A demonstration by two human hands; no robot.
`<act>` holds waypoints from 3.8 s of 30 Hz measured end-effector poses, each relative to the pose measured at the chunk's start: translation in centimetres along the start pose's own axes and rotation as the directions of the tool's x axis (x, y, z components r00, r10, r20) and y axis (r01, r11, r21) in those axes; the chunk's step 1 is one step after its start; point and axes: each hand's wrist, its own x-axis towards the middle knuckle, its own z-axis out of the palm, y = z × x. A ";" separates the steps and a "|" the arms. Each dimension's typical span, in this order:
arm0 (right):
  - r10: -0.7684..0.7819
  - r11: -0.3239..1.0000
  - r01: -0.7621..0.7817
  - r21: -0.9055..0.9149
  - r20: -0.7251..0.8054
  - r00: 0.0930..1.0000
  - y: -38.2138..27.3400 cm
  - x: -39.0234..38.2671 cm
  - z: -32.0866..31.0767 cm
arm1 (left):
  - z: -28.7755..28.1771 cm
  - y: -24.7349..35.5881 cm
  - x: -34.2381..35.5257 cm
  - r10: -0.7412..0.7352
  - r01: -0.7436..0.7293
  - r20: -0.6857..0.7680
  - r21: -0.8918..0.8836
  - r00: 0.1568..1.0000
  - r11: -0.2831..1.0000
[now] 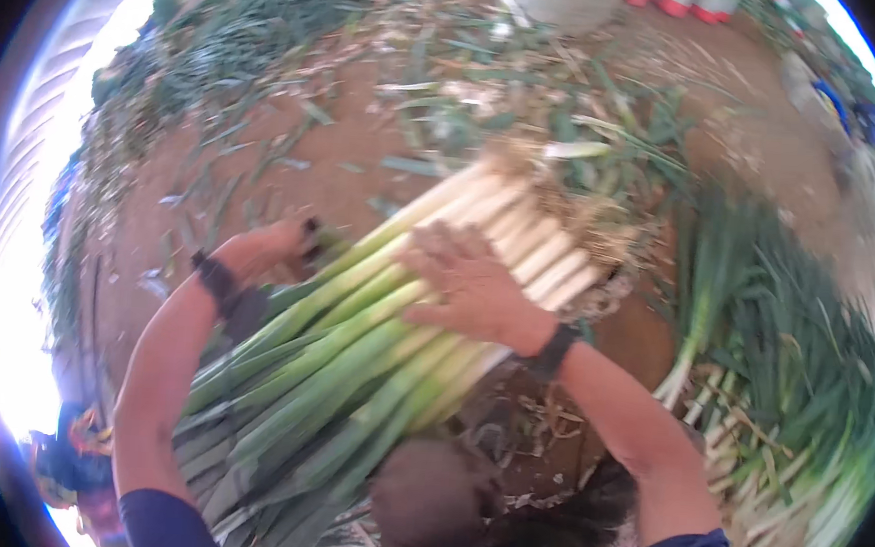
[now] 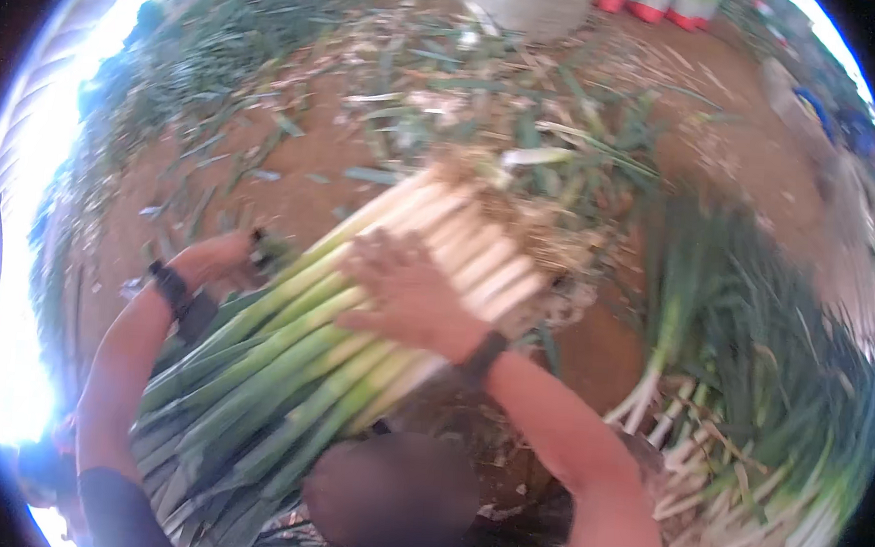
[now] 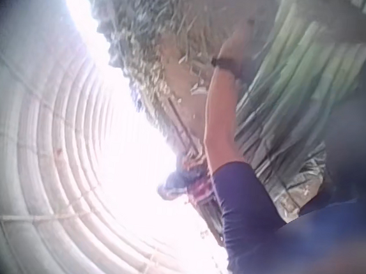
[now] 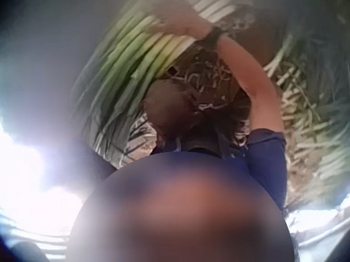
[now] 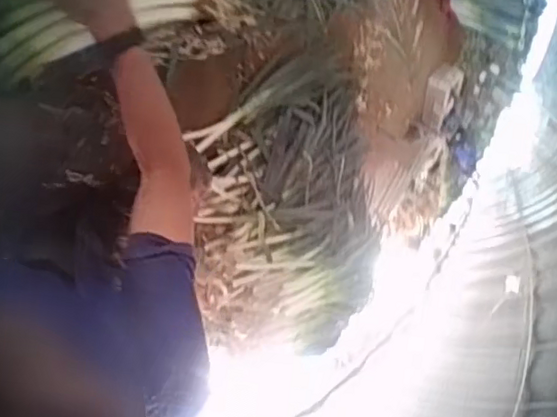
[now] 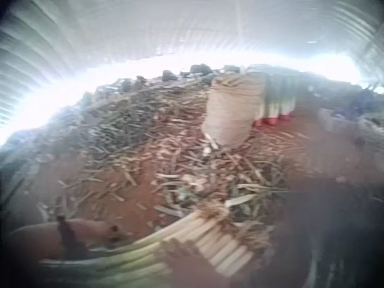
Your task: The person sits on the ground and processes green onions by removing outer leaves and roots, then aligns them into bundles. The person places the bundles into a red plastic bag and then into a blue mesh bag.
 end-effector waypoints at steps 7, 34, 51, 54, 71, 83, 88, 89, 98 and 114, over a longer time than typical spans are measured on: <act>0.013 0.996 -0.006 0.089 -0.081 0.997 0.4 -0.3 0.6 | 3.6 -3.6 3.2 0.456 -0.442 -0.029 0.195 0.890 0.876; 0.007 1.000 -0.005 0.028 -0.065 0.998 0.4 -0.2 0.5 | -0.3 17.0 -26.4 0.789 -0.872 -0.437 0.023 0.432 0.490; 0.000 1.000 -0.001 -0.001 -0.068 0.998 0.5 -0.3 1.0 | 14.2 25.4 -23.0 0.693 -0.666 -0.105 0.203 0.714 0.717; 0.029 0.997 -0.031 -0.064 -0.027 0.999 0.4 -0.2 1.1 | 16.7 26.2 -22.3 0.653 -0.598 -0.041 0.362 0.756 0.715; 0.379 0.851 -0.208 0.482 -0.290 0.879 -2.3 -19.0 1.5 | 20.2 26.5 -21.8 0.553 -0.410 -0.191 0.489 0.811 0.770; 0.126 0.523 -0.063 0.850 -0.004 0.992 4.1 -19.5 -0.7 | 19.5 27.4 -21.5 0.357 -0.370 0.122 0.473 0.926 0.800; 0.113 0.329 -0.130 0.935 0.098 0.989 5.5 -19.4 -6.9 | 19.6 27.4 -20.8 0.478 -0.446 0.068 0.491 0.876 0.748; 0.147 0.376 -0.087 0.923 0.033 0.989 5.4 -19.5 -8.4 | 19.5 27.3 -20.8 0.477 -0.453 0.085 0.496 0.875 0.741; 0.509 -0.065 -0.207 0.976 0.211 0.834 1.0 -21.7 -16.6 | 20.6 26.6 -20.6 0.388 -0.501 0.316 0.564 0.866 0.657; 0.391 -0.084 -0.426 0.901 0.423 0.817 -4.0 -11.6 -6.3 | 25.5 24.9 -16.1 0.517 -0.513 0.053 0.252 0.854 0.821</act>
